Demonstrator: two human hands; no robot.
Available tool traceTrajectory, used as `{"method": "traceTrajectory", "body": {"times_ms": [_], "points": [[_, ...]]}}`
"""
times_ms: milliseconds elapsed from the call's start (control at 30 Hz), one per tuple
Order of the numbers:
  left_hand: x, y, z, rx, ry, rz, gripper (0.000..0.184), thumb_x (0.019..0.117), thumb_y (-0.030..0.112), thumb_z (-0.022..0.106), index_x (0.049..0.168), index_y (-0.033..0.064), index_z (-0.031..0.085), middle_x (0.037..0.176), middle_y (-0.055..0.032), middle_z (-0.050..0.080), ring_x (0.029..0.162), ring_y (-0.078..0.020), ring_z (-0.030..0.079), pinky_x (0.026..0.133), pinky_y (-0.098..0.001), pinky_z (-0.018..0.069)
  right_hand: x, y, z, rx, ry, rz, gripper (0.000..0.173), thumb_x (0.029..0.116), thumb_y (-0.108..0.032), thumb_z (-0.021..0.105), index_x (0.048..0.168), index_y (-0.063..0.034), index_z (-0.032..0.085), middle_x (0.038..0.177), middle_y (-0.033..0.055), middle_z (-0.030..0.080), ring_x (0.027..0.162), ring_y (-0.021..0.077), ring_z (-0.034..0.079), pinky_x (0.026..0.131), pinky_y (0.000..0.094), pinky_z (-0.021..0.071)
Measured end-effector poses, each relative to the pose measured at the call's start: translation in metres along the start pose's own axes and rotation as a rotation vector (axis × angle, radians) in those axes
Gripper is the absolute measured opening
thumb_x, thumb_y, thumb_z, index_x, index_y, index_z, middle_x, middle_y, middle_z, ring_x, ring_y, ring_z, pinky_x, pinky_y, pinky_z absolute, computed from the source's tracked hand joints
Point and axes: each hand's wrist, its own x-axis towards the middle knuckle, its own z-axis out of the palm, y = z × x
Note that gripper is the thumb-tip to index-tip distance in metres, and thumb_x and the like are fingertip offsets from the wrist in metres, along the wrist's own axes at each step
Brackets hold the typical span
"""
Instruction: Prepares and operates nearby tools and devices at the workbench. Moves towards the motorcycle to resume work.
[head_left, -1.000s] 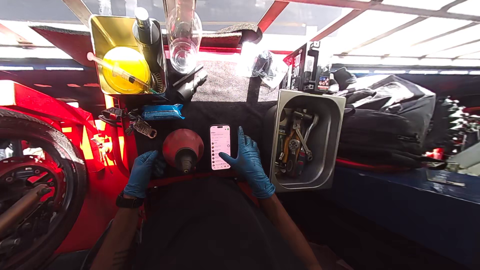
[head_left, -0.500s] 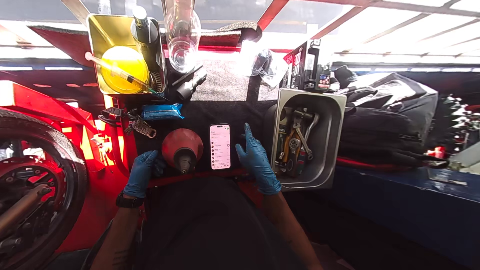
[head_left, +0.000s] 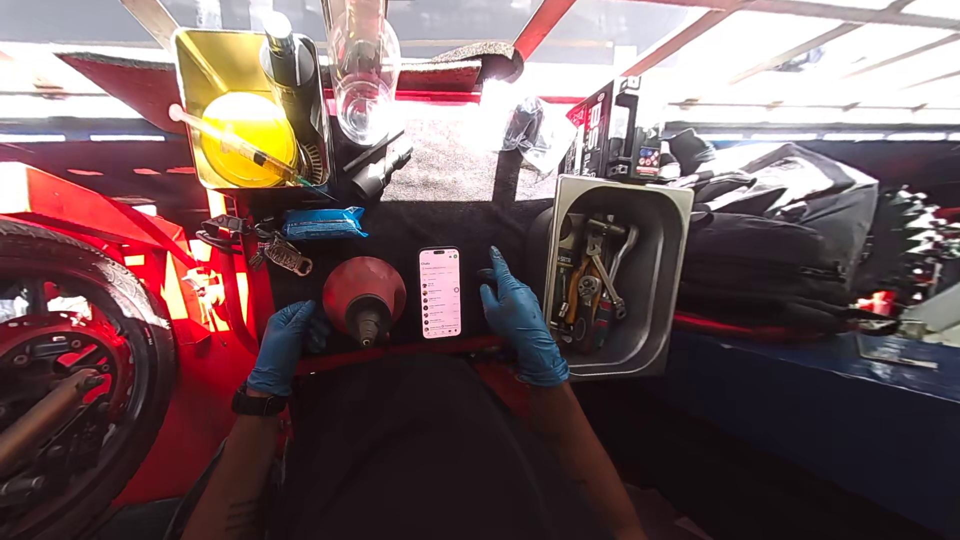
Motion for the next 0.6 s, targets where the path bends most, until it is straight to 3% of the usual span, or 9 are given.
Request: {"method": "traceTrajectory", "body": {"times_ms": [600], "points": [[0.0001,-0.0002,0.0005,-0.018,0.002,-0.003,0.036,0.1103,0.013,0.038,0.09,0.0052,0.067,0.064,0.0002,0.069,0.05,-0.0075,0.064,0.047,-0.0215,0.0544,0.0033,0.0032,-0.0017,0.016,0.007,-0.01,0.057,0.1062,-0.022,0.043,0.162,-0.016,0.033,0.136,0.0062,0.068,0.122,0.0272,0.066,0.106,0.0497,0.0483]]}}
